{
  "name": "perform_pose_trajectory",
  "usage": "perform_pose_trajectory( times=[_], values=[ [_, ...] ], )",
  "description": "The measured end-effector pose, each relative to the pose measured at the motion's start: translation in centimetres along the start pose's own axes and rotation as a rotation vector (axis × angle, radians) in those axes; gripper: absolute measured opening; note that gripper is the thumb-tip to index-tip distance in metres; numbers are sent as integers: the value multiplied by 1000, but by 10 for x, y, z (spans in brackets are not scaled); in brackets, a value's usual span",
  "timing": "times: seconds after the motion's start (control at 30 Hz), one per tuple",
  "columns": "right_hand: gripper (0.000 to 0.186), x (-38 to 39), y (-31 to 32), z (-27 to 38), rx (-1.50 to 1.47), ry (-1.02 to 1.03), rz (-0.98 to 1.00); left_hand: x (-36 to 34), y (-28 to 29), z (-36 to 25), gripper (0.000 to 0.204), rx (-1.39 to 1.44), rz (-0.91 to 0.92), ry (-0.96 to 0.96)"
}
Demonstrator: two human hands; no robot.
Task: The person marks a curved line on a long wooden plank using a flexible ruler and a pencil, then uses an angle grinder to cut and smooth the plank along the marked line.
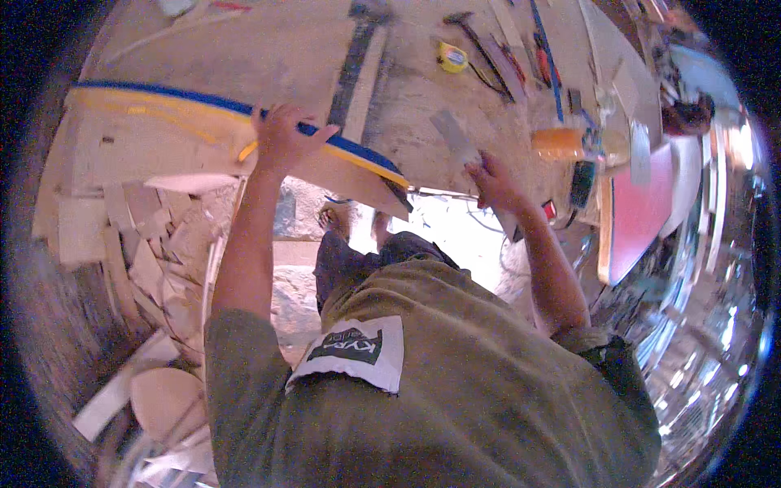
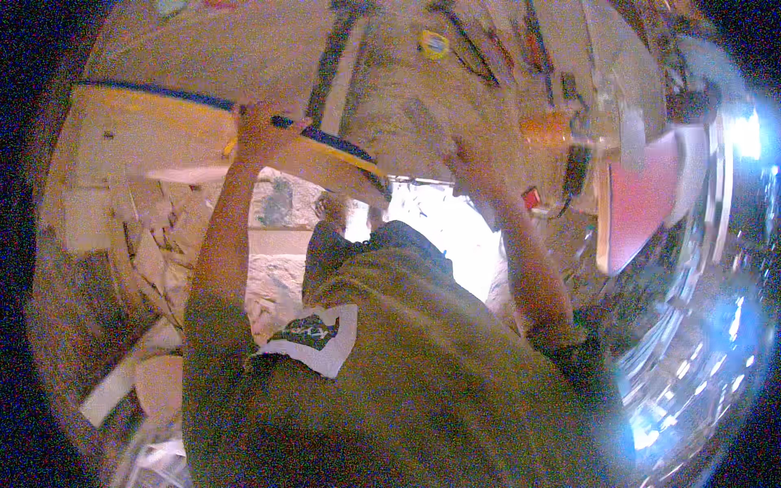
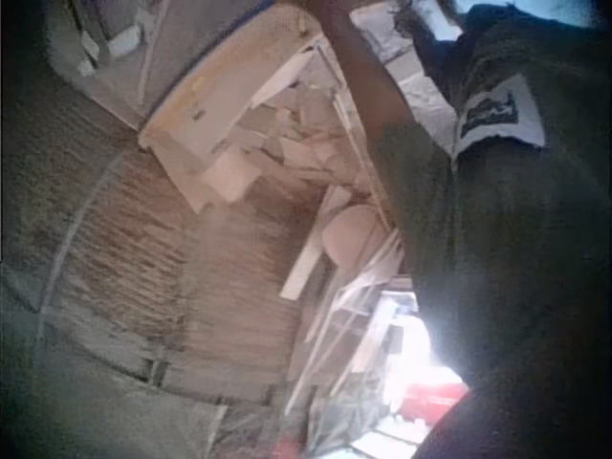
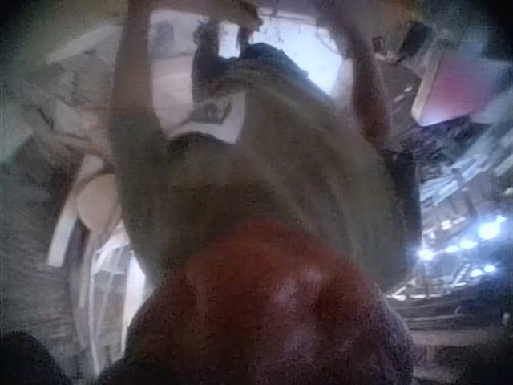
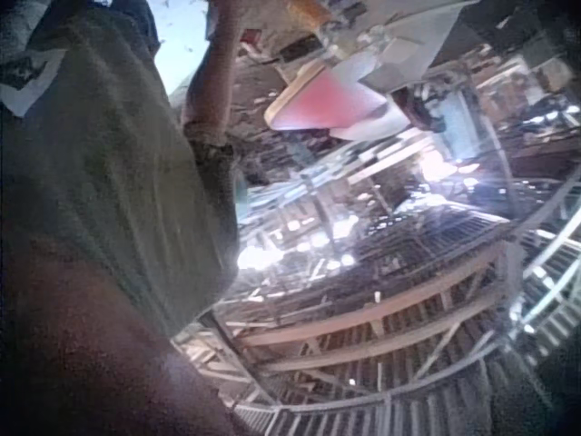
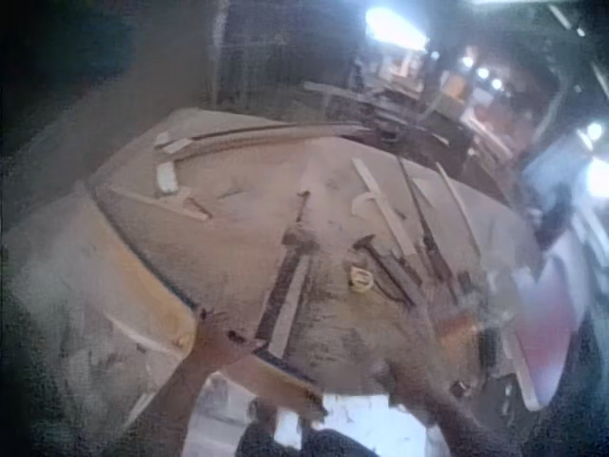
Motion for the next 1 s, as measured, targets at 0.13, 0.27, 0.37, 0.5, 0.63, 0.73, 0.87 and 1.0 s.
perform_pose_trajectory(
  times=[0.13, 0.27, 0.37, 0.5, 0.63, 0.73, 0.87, 1.0],
  values=[
    [61, -36, 15, 3, 1, 220, -47, 7, 13, -10, 45, -31, 172, -77],
    [54, -107, 17, 6, 440, 507, -200, 16, 7, -21, 59, -101, 147, -177],
    [51, -117, 13, 27, 322, 280, -138, 21, 7, -49, 75, -146, 194, -143],
    [44, -133, 18, 31, 478, 361, -192, 24, 6, -74, 78, -118, 195, -102],
    [36, -87, 28, 32, 377, 540, -527, 30, 8, -76, 75, -96, 142, -30],
    [28, -38, 6, 12, 202, 482, -341, 38, 13, -78, 66, -135, 42, 46],
    [23, 4, -70, -17, -9, 378, 75, 41, 23, -89, 53, -81, -50, 109],
    [28, -6, -113, -22, -114, 288, 27, 57, 30, -87, 50, -95, -67, 115]
  ],
)
Point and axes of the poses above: each hand's wrist, its own x-axis away from the middle knuckle, its own y-axis out of the back of the hand, z = x × y, the point moved 6 cm from there along -x, towards the middle knuckle, and after that the axes turned 2 degrees about y, right-handed, at the moved point
